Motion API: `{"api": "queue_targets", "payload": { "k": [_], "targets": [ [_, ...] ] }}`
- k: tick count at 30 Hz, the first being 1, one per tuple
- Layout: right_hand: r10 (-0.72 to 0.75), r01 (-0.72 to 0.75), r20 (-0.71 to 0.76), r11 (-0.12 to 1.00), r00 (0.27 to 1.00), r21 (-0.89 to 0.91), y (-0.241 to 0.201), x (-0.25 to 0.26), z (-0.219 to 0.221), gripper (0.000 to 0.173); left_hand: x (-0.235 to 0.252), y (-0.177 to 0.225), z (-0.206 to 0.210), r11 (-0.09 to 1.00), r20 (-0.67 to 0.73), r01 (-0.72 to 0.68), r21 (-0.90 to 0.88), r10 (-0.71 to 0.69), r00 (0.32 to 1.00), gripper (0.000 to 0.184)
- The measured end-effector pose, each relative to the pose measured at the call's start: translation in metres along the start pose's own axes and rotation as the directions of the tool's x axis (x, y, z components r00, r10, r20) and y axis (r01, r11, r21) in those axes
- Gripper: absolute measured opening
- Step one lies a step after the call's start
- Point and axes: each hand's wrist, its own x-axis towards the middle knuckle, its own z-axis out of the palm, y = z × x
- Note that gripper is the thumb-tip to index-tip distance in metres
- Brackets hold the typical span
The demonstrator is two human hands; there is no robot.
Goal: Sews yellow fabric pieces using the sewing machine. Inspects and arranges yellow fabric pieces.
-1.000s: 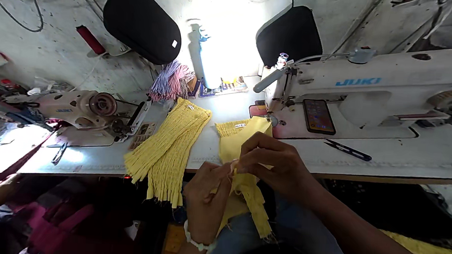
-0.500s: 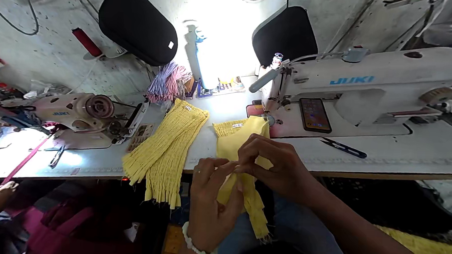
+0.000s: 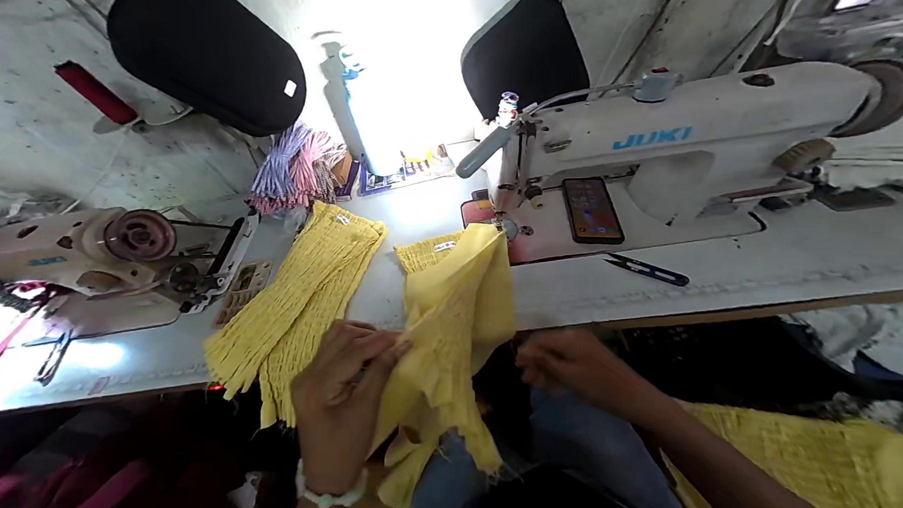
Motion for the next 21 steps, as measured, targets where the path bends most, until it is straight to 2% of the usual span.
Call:
{"api": "queue_targets", "payload": {
  "k": [1,2,3,5,7,9,11,13,16,18,19,21],
  "targets": [
    [0.151,-0.151,0.111,0.988,0.982,-0.002,0.023,0.007,0.003,0.036,0.003,-0.006,-0.004,1.0,0.006,0.015,-0.012,-0.015,1.0,0.01],
    [0.22,-0.228,0.159,0.973,0.962,0.03,0.047,0.014,0.01,0.038,0.007,-0.011,-0.008,0.999,0.015,0.03,-0.026,-0.03,0.999,0.01],
    [0.221,-0.239,0.157,0.965,0.963,0.107,0.067,0.021,0.018,0.042,0.011,-0.016,-0.011,0.998,0.024,0.048,-0.039,-0.047,0.999,0.009],
    [0.133,-0.158,0.093,0.922,0.987,0.354,0.089,0.036,0.033,0.049,0.02,-0.022,-0.014,0.995,0.023,0.084,-0.058,-0.083,0.996,0.009],
    [0.093,-0.108,0.056,0.819,0.994,0.564,0.092,0.05,0.049,0.04,0.026,-0.025,-0.016,0.995,0.011,0.093,-0.045,-0.093,0.996,0.008],
    [0.09,-0.103,0.053,0.749,0.995,0.654,0.089,0.057,0.065,0.025,0.031,-0.024,-0.02,0.998,0.02,0.065,-0.004,-0.065,0.998,0.009],
    [0.106,-0.123,0.068,0.715,0.992,0.688,0.081,0.05,0.074,0.024,0.033,-0.024,-0.026,0.999,0.043,0.036,0.034,-0.037,0.998,0.011],
    [0.139,-0.126,0.031,0.755,0.99,0.643,0.07,0.029,0.077,0.03,0.035,-0.03,-0.034,0.997,0.061,0.041,0.064,-0.044,0.997,0.012],
    [0.105,-0.038,-0.151,0.919,0.983,0.392,0.058,-0.017,0.077,0.045,0.047,-0.046,-0.046,0.987,0.081,0.123,0.101,-0.132,0.988,0.015],
    [-0.03,0.106,-0.335,0.972,0.942,0.211,0.051,-0.046,0.076,0.058,0.064,-0.063,-0.053,0.966,0.094,0.212,0.145,-0.227,0.969,0.017],
    [-0.121,0.185,-0.397,0.974,0.91,0.128,0.047,-0.056,0.072,0.059,0.074,-0.072,-0.055,0.95,0.096,0.266,0.166,-0.284,0.954,0.019],
    [-0.326,0.365,-0.434,0.931,0.84,0.008,0.041,-0.064,0.063,0.037,0.097,-0.092,-0.057,0.909,0.094,0.365,0.202,-0.389,0.916,0.02]
  ]
}}
